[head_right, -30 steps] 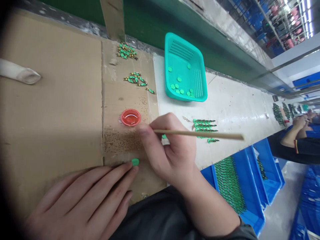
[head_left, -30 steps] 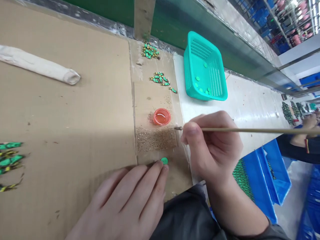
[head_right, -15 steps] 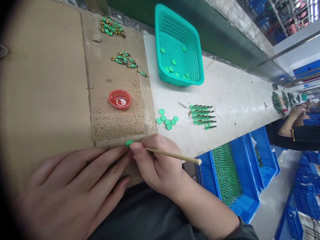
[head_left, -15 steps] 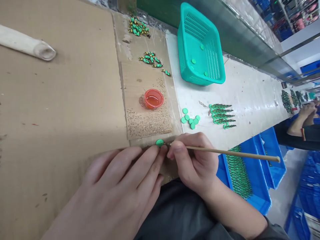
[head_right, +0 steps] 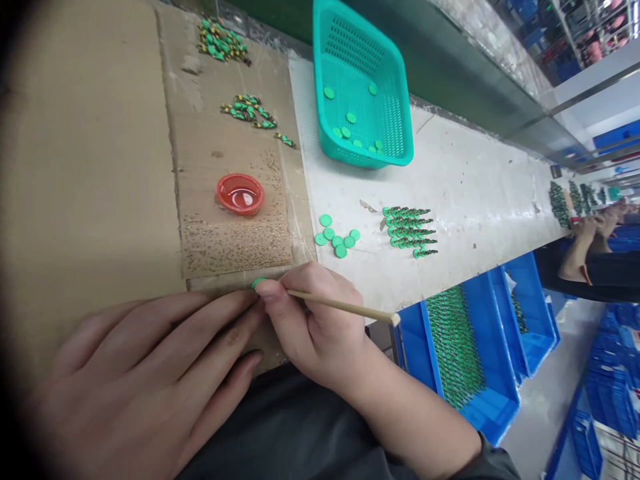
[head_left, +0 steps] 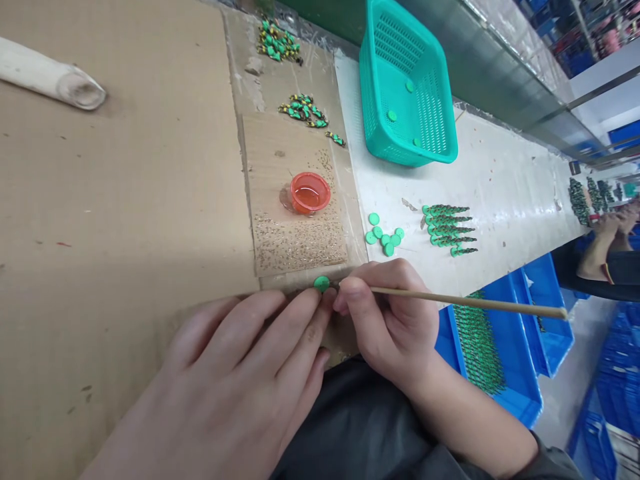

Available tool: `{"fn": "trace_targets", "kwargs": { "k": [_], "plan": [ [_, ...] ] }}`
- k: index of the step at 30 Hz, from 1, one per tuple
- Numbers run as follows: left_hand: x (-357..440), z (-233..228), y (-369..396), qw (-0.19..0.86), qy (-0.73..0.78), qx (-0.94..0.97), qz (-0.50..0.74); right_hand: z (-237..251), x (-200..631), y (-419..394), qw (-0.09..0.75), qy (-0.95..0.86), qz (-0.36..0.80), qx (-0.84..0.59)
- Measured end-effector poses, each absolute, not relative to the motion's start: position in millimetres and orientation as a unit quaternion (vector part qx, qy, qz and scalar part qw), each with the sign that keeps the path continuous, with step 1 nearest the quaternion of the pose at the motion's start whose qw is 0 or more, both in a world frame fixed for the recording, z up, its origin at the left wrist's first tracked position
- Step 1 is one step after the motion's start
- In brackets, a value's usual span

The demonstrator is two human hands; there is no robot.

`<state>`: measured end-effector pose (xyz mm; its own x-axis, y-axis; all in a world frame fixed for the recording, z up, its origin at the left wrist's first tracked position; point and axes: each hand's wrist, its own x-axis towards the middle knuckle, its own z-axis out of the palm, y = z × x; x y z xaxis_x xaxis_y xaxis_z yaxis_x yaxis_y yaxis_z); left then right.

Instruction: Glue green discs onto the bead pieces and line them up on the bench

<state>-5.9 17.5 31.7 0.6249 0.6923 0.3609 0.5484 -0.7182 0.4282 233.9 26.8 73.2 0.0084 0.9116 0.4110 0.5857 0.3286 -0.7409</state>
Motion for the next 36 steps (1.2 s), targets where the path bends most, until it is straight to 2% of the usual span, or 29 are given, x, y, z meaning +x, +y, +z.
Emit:
{"fn": "trace_targets", "kwargs": {
  "k": [11, 18, 23, 30, 36],
  "plan": [
    [-6.8, 28.1, 15.6, 0.141, 0.347, 0.894, 0.247, 74.8, 233.5, 27.6, 0.450, -0.685, 0.186, -0.543],
    [-2.5, 38.5, 22.3, 0.115, 0.340, 0.896, 0.261, 76.3, 231.4, 31.3, 0.510, -0.661, 0.180, -0.520],
    [-2.0, 35.2, 19.9, 0.136, 0.356, 0.887, 0.262, 85.6, 233.8, 35.7, 0.526, -0.642, 0.176, -0.530],
    [5.5, 45.2, 29.7, 0.115, 0.343, 0.886, 0.291, 108.5, 231.6, 91.9, 0.526, -0.672, 0.100, -0.511],
    [10.3, 46.5, 33.8, 0.088, 0.337, 0.888, 0.299, 101.7, 227.0, 129.1, 0.494, -0.719, 0.089, -0.482]
  ]
}}
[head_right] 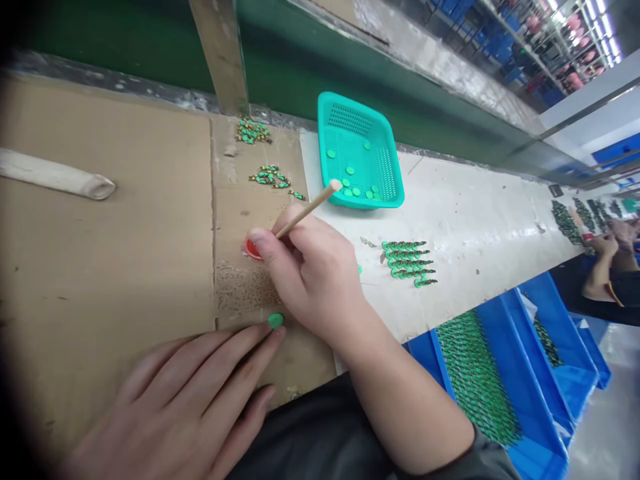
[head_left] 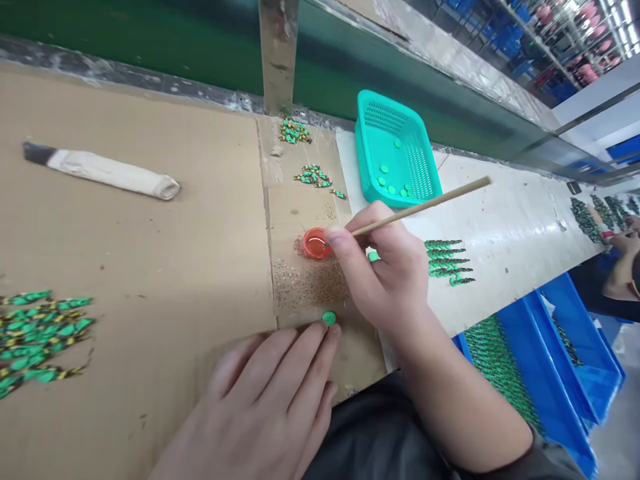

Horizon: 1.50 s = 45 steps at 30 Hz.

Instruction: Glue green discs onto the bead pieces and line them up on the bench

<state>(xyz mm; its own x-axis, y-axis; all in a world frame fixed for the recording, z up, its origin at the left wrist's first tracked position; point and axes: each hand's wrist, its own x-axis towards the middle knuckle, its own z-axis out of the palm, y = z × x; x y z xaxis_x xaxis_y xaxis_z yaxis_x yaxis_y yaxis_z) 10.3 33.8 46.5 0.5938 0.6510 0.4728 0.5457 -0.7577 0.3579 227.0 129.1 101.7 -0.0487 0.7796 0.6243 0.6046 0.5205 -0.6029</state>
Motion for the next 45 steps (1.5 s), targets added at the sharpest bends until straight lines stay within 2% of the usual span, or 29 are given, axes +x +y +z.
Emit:
{"fn": "trace_targets", "kwargs": {
  "k": [13, 31, 39, 45],
  "plan": [
    [13.5, 47.5, 35.6, 0.082, 0.344, 0.886, 0.302, 95.2, 227.9, 128.9, 0.446, -0.731, 0.093, -0.509],
    [12.1, 47.6, 32.9, 0.077, 0.349, 0.886, 0.296, 91.6, 229.2, 129.8, 0.441, -0.731, 0.071, -0.516],
    [11.9, 48.8, 34.1, 0.078, 0.350, 0.886, 0.293, 95.0, 227.5, 126.7, 0.486, -0.714, 0.081, -0.497],
    [7.2, 51.0, 31.7, 0.092, 0.342, 0.893, 0.278, 96.8, 234.0, 78.2, 0.532, -0.679, 0.130, -0.489]
  ]
}}
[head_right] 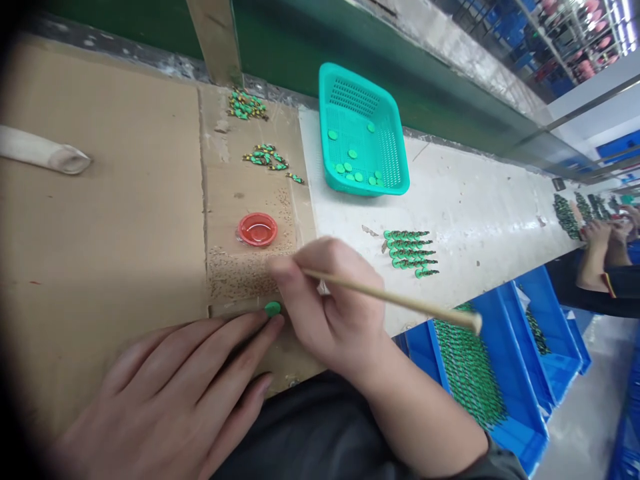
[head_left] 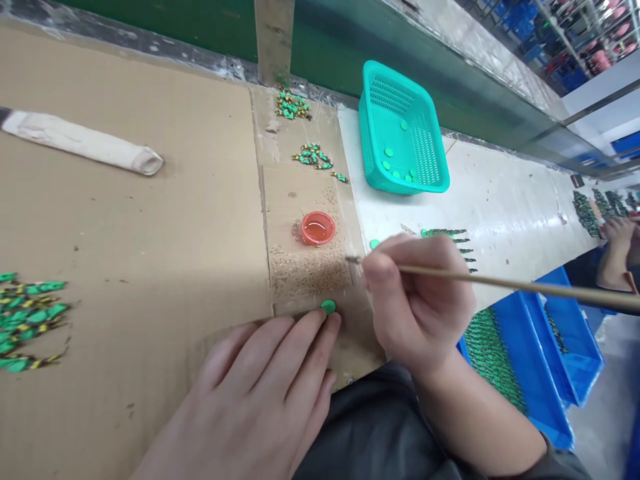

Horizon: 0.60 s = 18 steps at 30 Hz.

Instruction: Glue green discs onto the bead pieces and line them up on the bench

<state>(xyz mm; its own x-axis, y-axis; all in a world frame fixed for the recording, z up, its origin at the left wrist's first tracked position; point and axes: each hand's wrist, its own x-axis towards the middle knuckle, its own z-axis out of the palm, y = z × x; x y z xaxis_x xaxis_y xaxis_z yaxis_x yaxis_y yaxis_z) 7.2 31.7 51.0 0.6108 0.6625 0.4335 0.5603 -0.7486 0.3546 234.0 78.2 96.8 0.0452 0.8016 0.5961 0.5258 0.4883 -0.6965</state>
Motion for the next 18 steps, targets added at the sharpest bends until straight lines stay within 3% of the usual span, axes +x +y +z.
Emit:
{"fn": "trace_targets", "kwargs": {
  "k": [9, 18],
  "plan": [
    [0.6, 47.1, 28.2, 0.092, 0.344, 0.900, 0.251, 74.2, 242.9, 36.6, 0.483, -0.691, 0.225, -0.488],
    [-0.5, 47.6, 26.6, 0.098, 0.358, 0.895, 0.249, 75.7, 243.8, 41.3, 0.477, -0.704, 0.230, -0.473]
  ]
}}
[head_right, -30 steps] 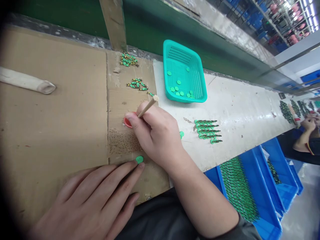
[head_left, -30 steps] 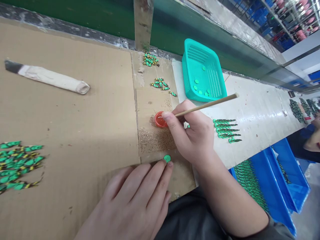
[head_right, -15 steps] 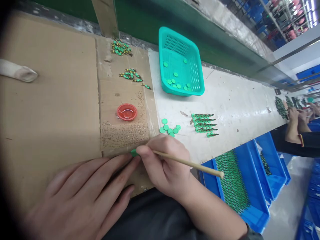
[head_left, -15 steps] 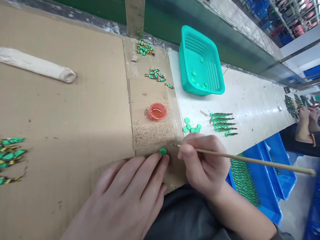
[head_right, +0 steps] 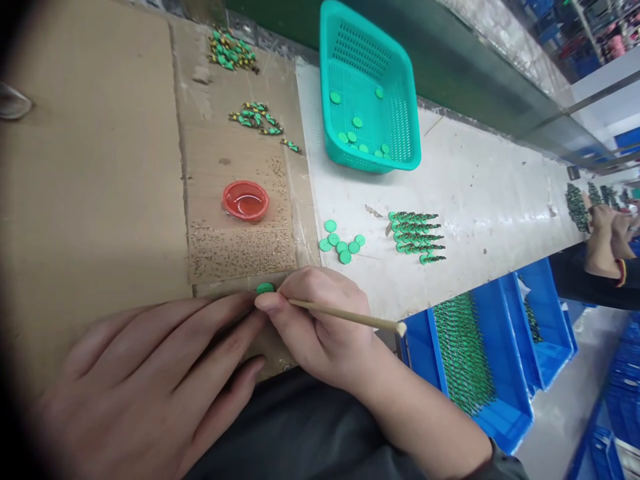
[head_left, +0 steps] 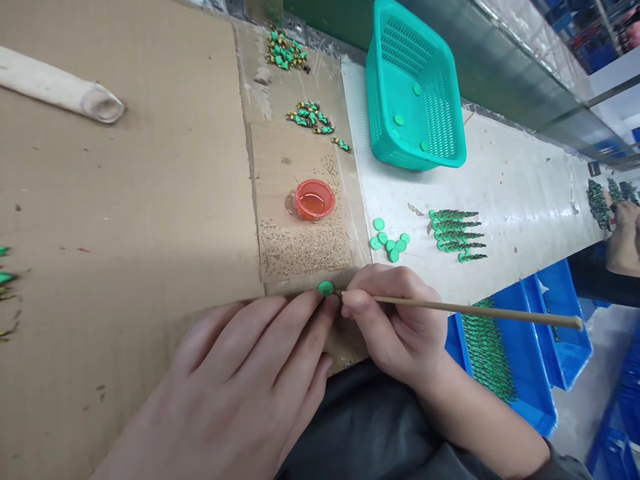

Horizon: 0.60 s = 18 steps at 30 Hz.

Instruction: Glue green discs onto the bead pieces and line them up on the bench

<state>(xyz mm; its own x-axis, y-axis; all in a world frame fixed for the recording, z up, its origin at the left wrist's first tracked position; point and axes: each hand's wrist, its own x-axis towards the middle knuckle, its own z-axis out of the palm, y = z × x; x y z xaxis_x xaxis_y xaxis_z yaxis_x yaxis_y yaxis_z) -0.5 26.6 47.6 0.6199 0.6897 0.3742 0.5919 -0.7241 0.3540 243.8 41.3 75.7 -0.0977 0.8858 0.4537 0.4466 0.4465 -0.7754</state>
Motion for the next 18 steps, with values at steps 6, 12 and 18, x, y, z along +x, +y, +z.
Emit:
{"fn": "trace_targets", "kwargs": {
  "k": [6, 12, 18],
  "plan": [
    [-0.9, 48.3, 27.0, 0.095, 0.355, 0.897, 0.246, 74.9, 243.5, 40.4, 0.471, -0.707, 0.230, -0.475],
    [-0.9, 50.3, 27.3, 0.095, 0.351, 0.897, 0.252, 75.6, 243.9, 40.0, 0.462, -0.708, 0.235, -0.480],
    [4.8, 52.6, 31.9, 0.086, 0.348, 0.898, 0.254, 74.9, 242.6, 38.8, 0.546, -0.642, 0.223, -0.490]
  ]
}}
